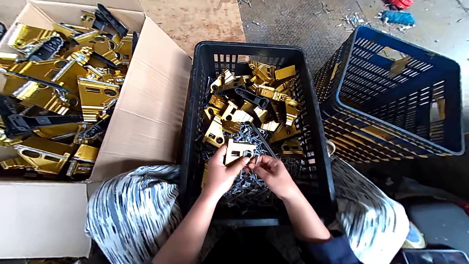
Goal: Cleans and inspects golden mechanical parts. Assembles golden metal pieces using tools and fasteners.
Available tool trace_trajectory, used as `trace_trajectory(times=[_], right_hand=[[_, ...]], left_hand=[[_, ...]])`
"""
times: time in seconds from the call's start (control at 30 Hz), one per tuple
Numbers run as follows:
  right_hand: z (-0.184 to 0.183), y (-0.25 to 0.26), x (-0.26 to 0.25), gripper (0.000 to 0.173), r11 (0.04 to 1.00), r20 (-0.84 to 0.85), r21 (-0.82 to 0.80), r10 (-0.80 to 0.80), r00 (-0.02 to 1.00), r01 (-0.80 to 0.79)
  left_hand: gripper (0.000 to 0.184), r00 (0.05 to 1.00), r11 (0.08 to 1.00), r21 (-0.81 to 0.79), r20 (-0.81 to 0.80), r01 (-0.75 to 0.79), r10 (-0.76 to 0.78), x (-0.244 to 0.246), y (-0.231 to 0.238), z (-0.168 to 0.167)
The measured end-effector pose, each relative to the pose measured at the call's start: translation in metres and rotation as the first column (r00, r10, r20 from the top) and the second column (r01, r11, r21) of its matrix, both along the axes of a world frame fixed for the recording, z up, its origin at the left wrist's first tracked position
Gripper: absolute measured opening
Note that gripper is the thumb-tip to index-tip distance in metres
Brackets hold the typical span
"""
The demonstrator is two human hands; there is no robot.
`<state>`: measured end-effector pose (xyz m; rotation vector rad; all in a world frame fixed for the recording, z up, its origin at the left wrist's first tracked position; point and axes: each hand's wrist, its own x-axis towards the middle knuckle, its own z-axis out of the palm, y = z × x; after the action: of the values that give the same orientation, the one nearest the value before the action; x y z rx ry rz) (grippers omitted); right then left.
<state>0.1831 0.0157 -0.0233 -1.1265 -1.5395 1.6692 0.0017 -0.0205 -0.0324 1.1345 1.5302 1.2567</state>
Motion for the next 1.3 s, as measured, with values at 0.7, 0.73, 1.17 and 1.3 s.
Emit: trace_trajectory(times=[0.7,0.73,1.17,1.3], right_hand=[[-0.014,0.012,0.011,0.019,0.773,0.112,0.634,-0.117,0.987,0.020],[-0.014,0.012,0.010,0.020,0.721,0.159,0.693,-0.134,0.978,-0.014],[-0.009,0.007,0.011,0.113,0.957,-0.503,0.048,0.270,0.821,-0.285],[-0.008,-0.002,0.000,0.095,0.983,-0.606,0.039,0.167,0.778,-0.181]], left_hand=[[0.024,0.972,0.963,-0.159,0.126,0.216,-0.198,-0.006,-0.004,0.007],[0.027,0.975,0.966,-0.157,0.123,0.204,-0.186,-0.005,-0.005,0.007],[0.027,0.756,0.938,0.110,0.565,0.327,-0.330,-0.007,-0.010,0.012],[0.029,0.755,0.913,0.083,0.534,0.400,-0.380,-0.013,-0.008,0.012]])
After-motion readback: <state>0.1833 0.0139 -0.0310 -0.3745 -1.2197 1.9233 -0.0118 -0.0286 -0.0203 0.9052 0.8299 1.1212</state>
